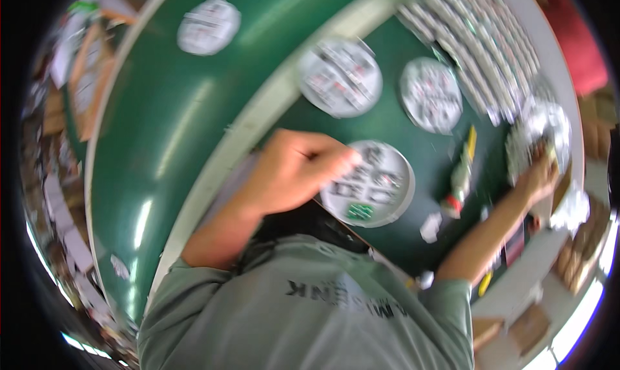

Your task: Assembling small electronic components onto a circular plate and applying adhesive using a dispenser.

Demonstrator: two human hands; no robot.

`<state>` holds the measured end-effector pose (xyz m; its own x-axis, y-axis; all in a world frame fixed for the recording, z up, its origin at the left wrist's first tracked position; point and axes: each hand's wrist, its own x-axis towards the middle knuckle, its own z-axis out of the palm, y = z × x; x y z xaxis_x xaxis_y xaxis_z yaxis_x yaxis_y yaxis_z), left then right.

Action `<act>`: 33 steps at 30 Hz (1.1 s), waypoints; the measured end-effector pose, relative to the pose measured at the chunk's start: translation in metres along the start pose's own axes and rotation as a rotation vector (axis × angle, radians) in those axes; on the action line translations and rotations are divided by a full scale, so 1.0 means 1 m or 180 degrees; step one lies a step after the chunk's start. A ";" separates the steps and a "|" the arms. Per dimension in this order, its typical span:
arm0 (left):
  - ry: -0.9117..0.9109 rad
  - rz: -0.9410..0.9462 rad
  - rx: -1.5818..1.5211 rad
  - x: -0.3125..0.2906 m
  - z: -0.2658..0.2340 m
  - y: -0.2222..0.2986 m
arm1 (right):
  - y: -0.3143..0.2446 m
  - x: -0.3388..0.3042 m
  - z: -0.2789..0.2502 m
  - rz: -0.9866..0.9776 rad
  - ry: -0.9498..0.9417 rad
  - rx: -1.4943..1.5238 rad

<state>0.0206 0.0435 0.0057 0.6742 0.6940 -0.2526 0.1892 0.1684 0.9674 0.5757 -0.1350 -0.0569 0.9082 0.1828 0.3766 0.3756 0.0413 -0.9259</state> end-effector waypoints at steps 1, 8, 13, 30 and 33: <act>0.0059 -0.0023 -0.0309 0.000 0.003 -0.005 | -0.001 -0.002 -0.002 0.0099 0.0052 0.0110; 0.1681 0.1591 0.0034 0.015 -0.043 0.028 | -0.003 -0.006 0.004 0.0236 -0.0085 -0.0114; 0.2706 0.2284 0.2109 0.078 -0.102 0.022 | -0.021 -0.015 0.019 0.0185 -0.0189 -0.0484; 0.1775 0.0945 0.3236 0.054 -0.284 -0.004 | 0.016 0.026 0.033 -0.0857 -0.0397 -0.1080; 0.2524 0.1292 0.3378 -0.011 -0.247 0.007 | 0.014 0.023 0.042 -0.1159 -0.0161 -0.1194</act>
<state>-0.1617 0.2097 0.0192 0.2981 0.8342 0.4639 0.7674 -0.4984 0.4033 0.5942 -0.0885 -0.0620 0.6999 0.2697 0.6613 0.7140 -0.2418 -0.6570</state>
